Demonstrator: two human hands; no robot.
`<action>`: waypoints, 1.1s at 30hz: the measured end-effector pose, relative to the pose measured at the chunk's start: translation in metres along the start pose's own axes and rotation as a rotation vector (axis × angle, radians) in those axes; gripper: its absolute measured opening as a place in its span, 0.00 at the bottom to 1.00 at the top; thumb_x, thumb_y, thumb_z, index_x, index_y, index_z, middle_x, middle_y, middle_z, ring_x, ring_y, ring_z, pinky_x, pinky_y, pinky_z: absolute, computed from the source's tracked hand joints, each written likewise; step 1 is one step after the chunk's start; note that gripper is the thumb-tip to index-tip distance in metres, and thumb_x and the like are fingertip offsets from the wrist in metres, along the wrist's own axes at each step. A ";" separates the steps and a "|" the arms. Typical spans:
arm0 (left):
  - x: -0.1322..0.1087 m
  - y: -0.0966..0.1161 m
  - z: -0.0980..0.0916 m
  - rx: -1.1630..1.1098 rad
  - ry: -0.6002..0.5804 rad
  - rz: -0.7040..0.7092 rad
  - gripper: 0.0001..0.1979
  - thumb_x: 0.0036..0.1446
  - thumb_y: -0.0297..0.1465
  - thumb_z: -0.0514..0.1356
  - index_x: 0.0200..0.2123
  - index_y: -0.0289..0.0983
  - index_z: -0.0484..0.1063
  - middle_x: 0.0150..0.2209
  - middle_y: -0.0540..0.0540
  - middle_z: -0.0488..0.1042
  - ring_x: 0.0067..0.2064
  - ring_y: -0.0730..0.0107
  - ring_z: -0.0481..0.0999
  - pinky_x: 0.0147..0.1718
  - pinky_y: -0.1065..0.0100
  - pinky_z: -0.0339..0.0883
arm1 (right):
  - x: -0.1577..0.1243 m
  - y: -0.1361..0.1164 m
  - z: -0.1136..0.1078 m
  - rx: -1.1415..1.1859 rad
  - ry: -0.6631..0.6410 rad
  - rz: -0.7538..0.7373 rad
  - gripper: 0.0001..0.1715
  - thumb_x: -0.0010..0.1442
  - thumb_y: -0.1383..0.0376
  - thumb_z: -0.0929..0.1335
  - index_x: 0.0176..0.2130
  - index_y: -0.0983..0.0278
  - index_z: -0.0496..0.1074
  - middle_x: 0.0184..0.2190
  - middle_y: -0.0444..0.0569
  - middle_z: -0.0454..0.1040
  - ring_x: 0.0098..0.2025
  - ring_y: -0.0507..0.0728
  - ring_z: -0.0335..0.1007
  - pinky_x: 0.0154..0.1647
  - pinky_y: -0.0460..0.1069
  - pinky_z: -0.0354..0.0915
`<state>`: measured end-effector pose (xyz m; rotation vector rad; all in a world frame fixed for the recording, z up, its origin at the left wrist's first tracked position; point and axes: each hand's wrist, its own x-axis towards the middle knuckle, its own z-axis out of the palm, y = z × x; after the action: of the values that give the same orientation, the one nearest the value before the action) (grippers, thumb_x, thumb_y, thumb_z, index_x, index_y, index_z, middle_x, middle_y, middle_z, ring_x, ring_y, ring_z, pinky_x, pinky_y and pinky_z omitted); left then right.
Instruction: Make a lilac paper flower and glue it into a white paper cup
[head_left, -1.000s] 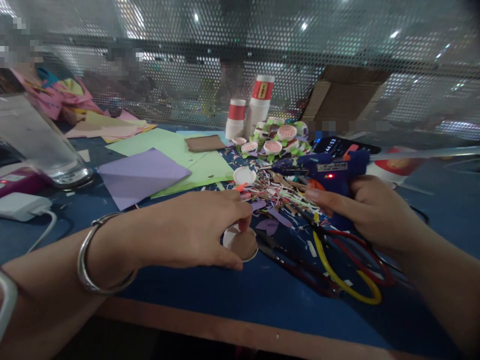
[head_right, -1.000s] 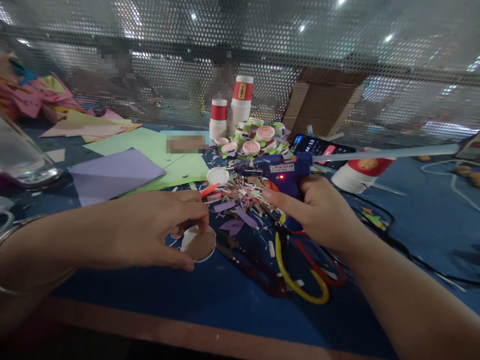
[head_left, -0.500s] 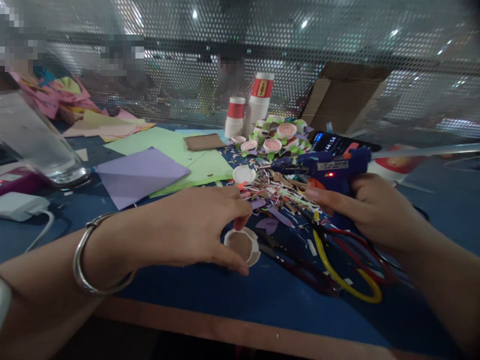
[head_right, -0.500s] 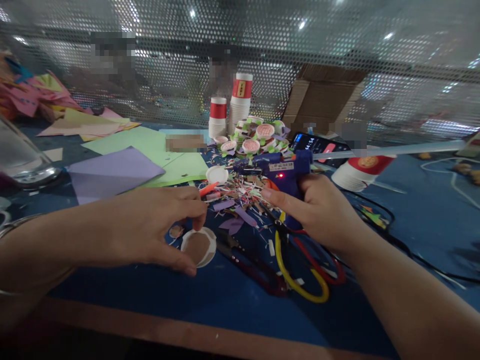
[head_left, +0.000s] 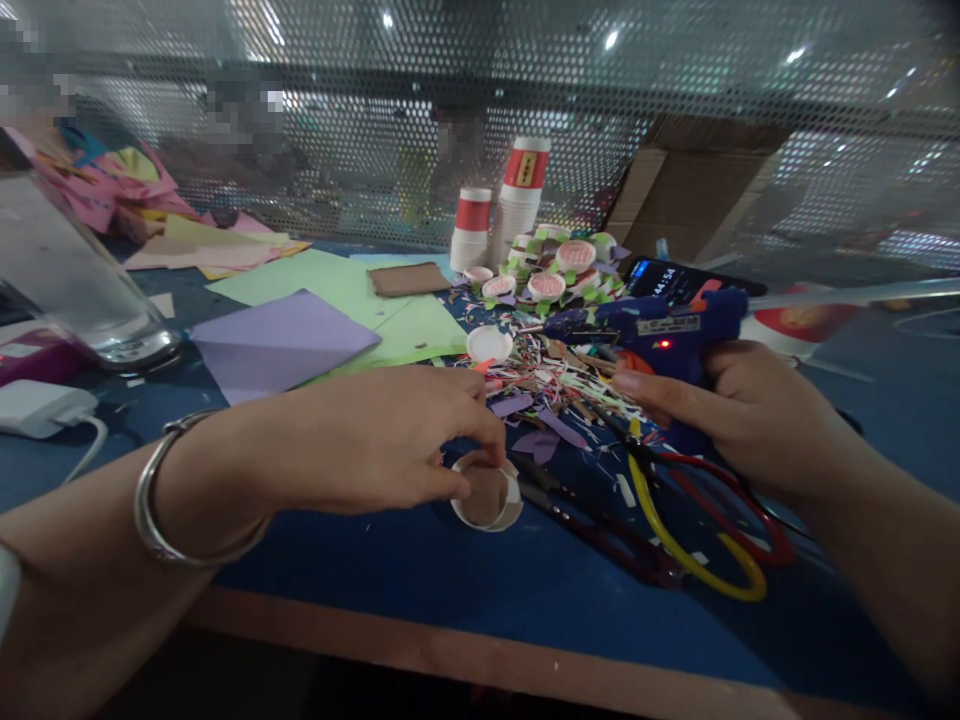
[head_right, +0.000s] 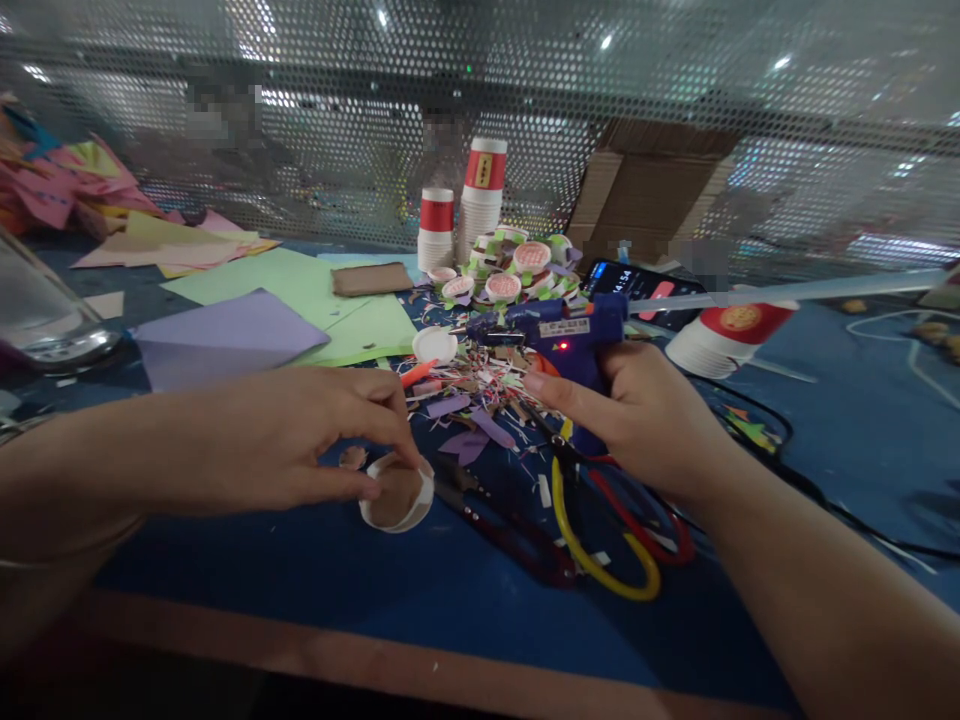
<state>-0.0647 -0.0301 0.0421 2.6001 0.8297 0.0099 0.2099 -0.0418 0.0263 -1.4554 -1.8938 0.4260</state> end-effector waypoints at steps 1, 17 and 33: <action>0.000 0.000 0.000 0.011 -0.002 -0.009 0.10 0.60 0.34 0.63 0.45 0.46 0.79 0.44 0.50 0.75 0.43 0.67 0.74 0.39 0.68 0.60 | 0.000 0.001 0.000 0.001 0.000 0.000 0.16 0.51 0.50 0.71 0.22 0.58 0.73 0.18 0.42 0.72 0.21 0.56 0.64 0.31 0.54 0.71; 0.002 -0.001 0.005 0.062 0.063 0.028 0.13 0.60 0.42 0.64 0.46 0.44 0.75 0.44 0.49 0.75 0.43 0.65 0.73 0.37 0.67 0.59 | -0.001 0.004 0.002 -0.017 -0.005 0.002 0.21 0.51 0.45 0.72 0.24 0.59 0.76 0.21 0.43 0.76 0.23 0.58 0.69 0.32 0.55 0.73; 0.002 0.012 0.006 -0.008 0.048 -0.059 0.08 0.60 0.39 0.62 0.34 0.41 0.75 0.38 0.50 0.75 0.37 0.68 0.72 0.33 0.67 0.58 | -0.001 0.002 0.002 0.022 -0.011 -0.003 0.20 0.51 0.47 0.72 0.23 0.59 0.75 0.20 0.43 0.75 0.22 0.56 0.67 0.32 0.54 0.73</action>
<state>-0.0556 -0.0396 0.0409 2.5759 0.9207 0.0594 0.2101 -0.0414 0.0236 -1.4382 -1.8941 0.4533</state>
